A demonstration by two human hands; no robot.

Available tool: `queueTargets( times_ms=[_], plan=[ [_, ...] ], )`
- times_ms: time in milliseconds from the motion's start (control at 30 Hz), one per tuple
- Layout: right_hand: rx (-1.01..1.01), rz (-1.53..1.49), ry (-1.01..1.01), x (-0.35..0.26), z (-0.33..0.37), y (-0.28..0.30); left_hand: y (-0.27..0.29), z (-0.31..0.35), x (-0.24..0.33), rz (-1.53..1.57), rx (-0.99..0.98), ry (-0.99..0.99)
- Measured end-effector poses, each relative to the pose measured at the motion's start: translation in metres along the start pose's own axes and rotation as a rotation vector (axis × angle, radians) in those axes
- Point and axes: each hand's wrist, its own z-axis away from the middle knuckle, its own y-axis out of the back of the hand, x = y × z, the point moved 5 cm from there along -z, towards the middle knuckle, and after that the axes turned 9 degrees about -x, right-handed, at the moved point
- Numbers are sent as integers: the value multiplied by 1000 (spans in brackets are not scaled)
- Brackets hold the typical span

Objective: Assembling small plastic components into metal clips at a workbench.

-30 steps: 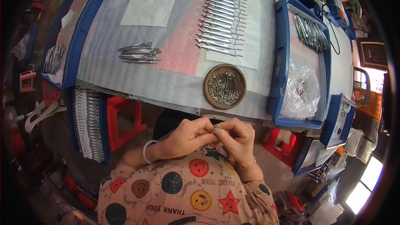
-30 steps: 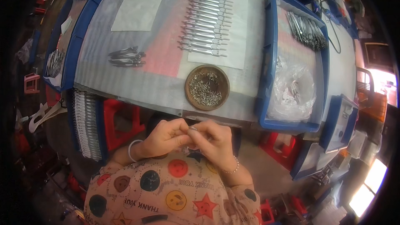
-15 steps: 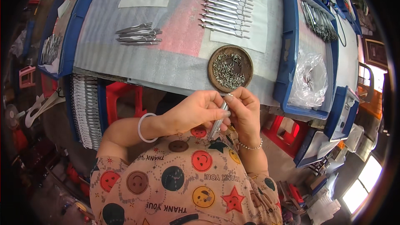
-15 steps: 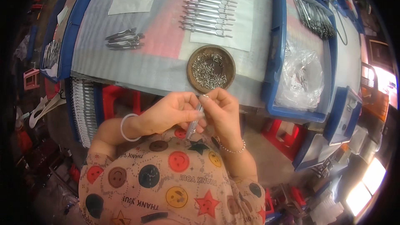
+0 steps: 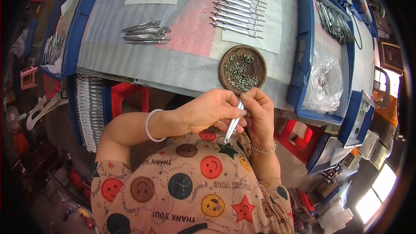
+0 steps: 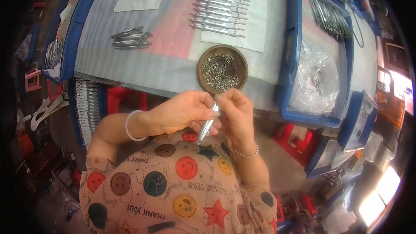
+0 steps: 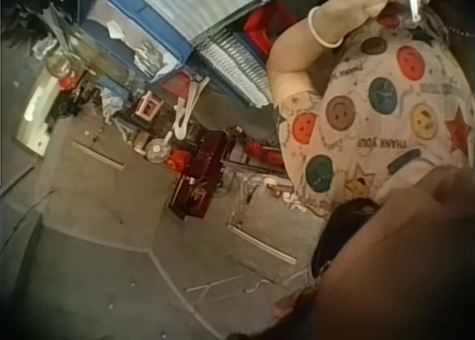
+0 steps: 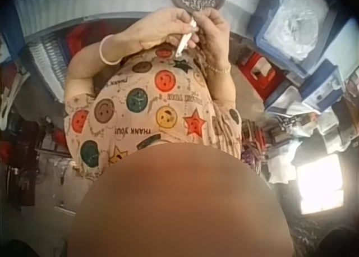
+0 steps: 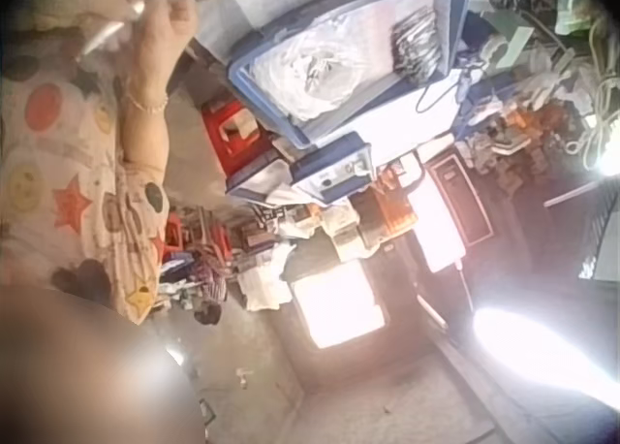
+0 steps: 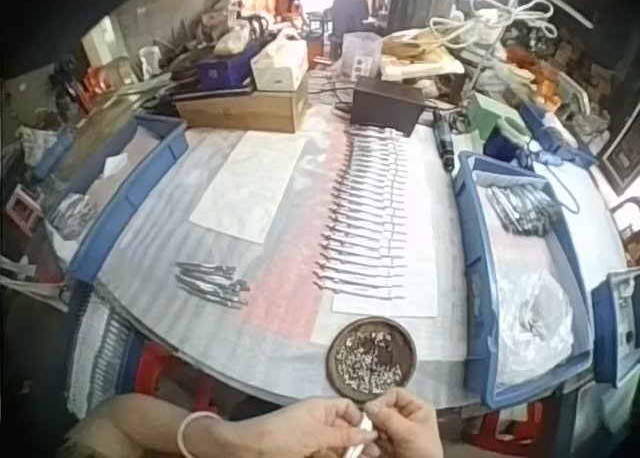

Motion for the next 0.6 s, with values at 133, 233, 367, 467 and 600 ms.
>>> queueTargets(
  times_ms=[133,233,367,467,600],
  plan=[
    [12,-5,-4,1,3,0,1,-1,-1,-9,2,33],
    [41,15,14,0,7,-1,1,-2,1,-48,-15,56],
    [97,57,94,0,13,0,-4,-3,6,-110,-44,76],
    [130,83,153,-5,18,-1,-8,-3,12,-195,-56,91],
    [143,80,208,-10,22,2,-15,-5,18,-245,-76,88]
  ],
)
